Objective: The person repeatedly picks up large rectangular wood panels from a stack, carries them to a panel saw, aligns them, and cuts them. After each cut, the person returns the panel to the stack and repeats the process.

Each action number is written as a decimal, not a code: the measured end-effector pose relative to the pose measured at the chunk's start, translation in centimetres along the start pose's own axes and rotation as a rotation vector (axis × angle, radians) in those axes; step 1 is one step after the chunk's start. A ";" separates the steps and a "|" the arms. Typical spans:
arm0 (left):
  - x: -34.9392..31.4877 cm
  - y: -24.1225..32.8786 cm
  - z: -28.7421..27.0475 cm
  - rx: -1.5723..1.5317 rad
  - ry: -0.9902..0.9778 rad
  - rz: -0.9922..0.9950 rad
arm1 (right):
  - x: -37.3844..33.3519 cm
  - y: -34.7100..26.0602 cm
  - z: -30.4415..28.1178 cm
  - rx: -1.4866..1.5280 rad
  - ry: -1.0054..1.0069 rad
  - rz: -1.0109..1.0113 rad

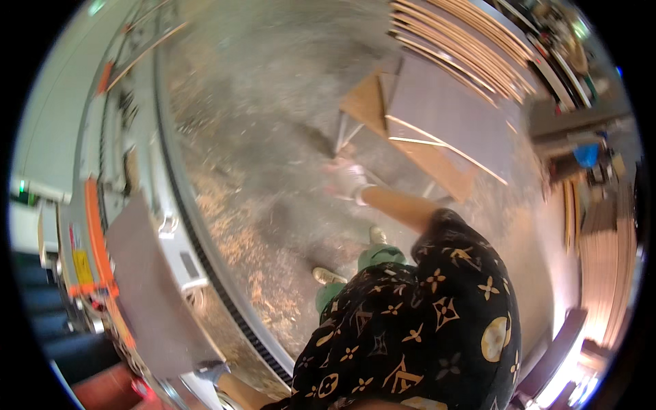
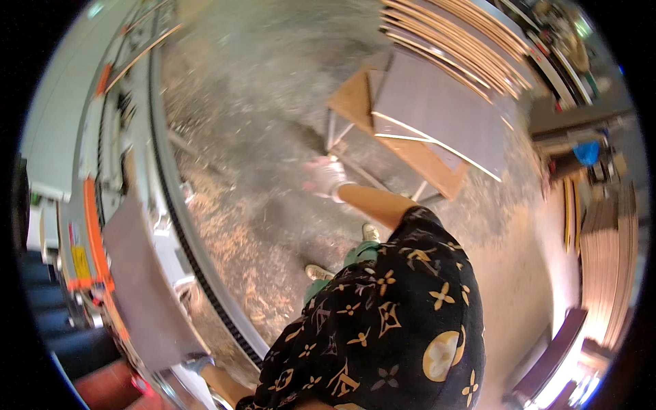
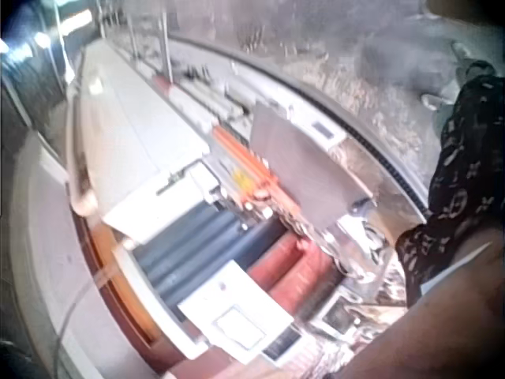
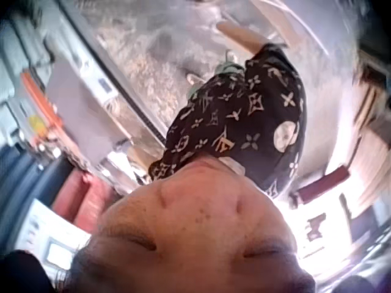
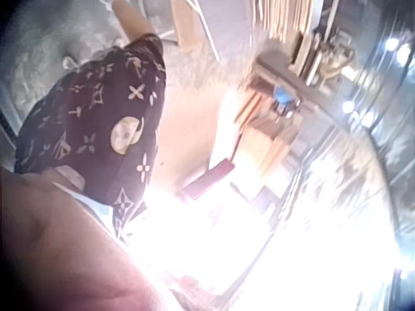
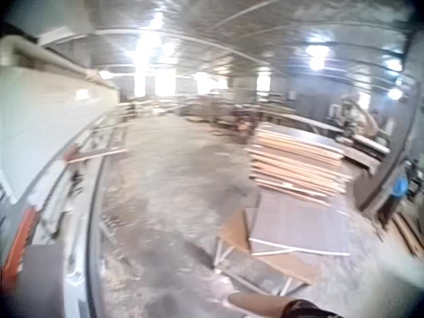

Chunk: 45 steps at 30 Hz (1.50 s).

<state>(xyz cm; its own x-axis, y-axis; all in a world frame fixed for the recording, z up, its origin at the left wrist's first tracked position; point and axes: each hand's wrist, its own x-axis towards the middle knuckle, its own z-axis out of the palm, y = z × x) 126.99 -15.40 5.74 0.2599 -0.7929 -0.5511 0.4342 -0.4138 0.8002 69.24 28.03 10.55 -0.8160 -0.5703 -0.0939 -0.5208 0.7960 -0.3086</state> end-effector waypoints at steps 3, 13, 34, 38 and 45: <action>-14.7 -4.6 9.9 0.299 0.259 0.546 | -6.9 19.1 -0.4 0.142 0.048 0.835; -32.0 -27.3 21.4 0.902 -0.699 0.705 | -35.0 60.3 2.8 0.779 1.190 1.617; -61.5 -61.9 37.5 1.516 -1.662 1.305 | -44.5 35.7 9.3 2.486 1.734 0.872; -62.1 -65.7 36.1 1.650 -1.719 1.188 | -47.7 35.8 10.9 2.343 1.636 0.861; -59.8 -60.3 35.9 1.749 -1.729 0.874 | -49.0 34.8 1.9 2.485 1.343 0.803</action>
<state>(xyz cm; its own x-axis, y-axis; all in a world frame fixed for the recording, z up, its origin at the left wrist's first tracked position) 54.27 40.94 -1.06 -0.9419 -0.0450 -0.3328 -0.2153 0.8415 0.4955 91.52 83.30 2.64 -0.6941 0.3299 -0.6398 -0.1797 -0.9401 -0.2898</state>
